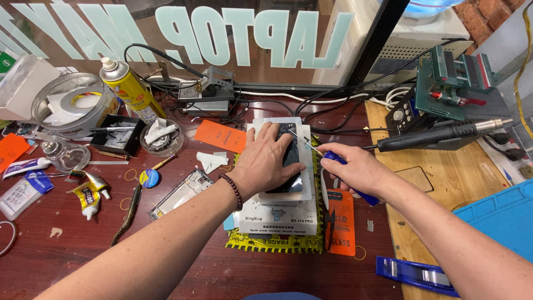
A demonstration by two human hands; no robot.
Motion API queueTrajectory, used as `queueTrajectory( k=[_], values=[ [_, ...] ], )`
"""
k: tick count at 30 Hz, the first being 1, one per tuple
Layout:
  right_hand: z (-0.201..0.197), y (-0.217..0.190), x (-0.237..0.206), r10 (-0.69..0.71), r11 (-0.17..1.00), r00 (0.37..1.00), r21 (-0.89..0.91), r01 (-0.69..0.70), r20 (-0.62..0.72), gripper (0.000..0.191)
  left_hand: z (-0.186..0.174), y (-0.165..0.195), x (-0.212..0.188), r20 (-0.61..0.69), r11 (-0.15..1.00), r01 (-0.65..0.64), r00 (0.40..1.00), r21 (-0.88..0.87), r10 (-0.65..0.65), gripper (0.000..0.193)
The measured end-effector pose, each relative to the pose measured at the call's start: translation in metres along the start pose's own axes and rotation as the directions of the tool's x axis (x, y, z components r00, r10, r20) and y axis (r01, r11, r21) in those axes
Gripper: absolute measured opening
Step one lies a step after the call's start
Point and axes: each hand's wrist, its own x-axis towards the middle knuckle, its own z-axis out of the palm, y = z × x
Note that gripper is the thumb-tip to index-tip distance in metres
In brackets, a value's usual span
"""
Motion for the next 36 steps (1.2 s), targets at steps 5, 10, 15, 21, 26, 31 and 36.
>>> queueTrajectory(
  k=[5, 10, 15, 21, 26, 31, 36],
  values=[
    [-0.002, -0.004, -0.002, 0.041, 0.999, 0.999, 0.031, -0.041, -0.001, 0.045, 0.000, 0.000, 0.000, 0.002, 1.000, 0.002, 1.000, 0.003, -0.002, 0.064],
    [-0.002, -0.007, -0.004, 0.080, 0.995, 0.997, 0.057, -0.080, -0.006, 0.044, -0.001, 0.001, 0.000, -0.001, 1.000, 0.006, 1.000, 0.008, -0.006, 0.063],
    [-0.003, -0.003, -0.003, 0.058, 0.995, 0.998, 0.077, -0.058, 0.005, 0.045, -0.002, 0.001, 0.000, 0.006, 1.000, 0.005, 1.000, 0.012, -0.005, 0.063],
    [-0.005, 0.006, 0.000, 0.016, 0.999, 1.000, 0.037, -0.016, 0.007, 0.045, -0.001, 0.001, 0.000, -0.003, 1.000, -0.001, 1.000, 0.013, 0.001, 0.064],
    [-0.007, 0.005, 0.000, 0.066, 0.995, 0.998, 0.070, -0.067, 0.020, 0.045, -0.001, 0.001, 0.000, -0.014, 1.000, -0.007, 1.000, 0.007, 0.007, 0.064],
    [-0.007, 0.000, -0.001, 0.089, 0.995, 0.996, 0.036, -0.089, 0.016, 0.043, -0.001, 0.000, 0.000, 0.015, 1.000, 0.009, 1.000, 0.007, -0.009, 0.062],
    [-0.004, 0.000, -0.001, 0.044, 0.998, 0.999, 0.053, -0.046, 0.023, 0.044, 0.000, 0.000, -0.001, -0.011, 1.000, -0.004, 1.000, 0.001, 0.004, 0.063]
  ],
)
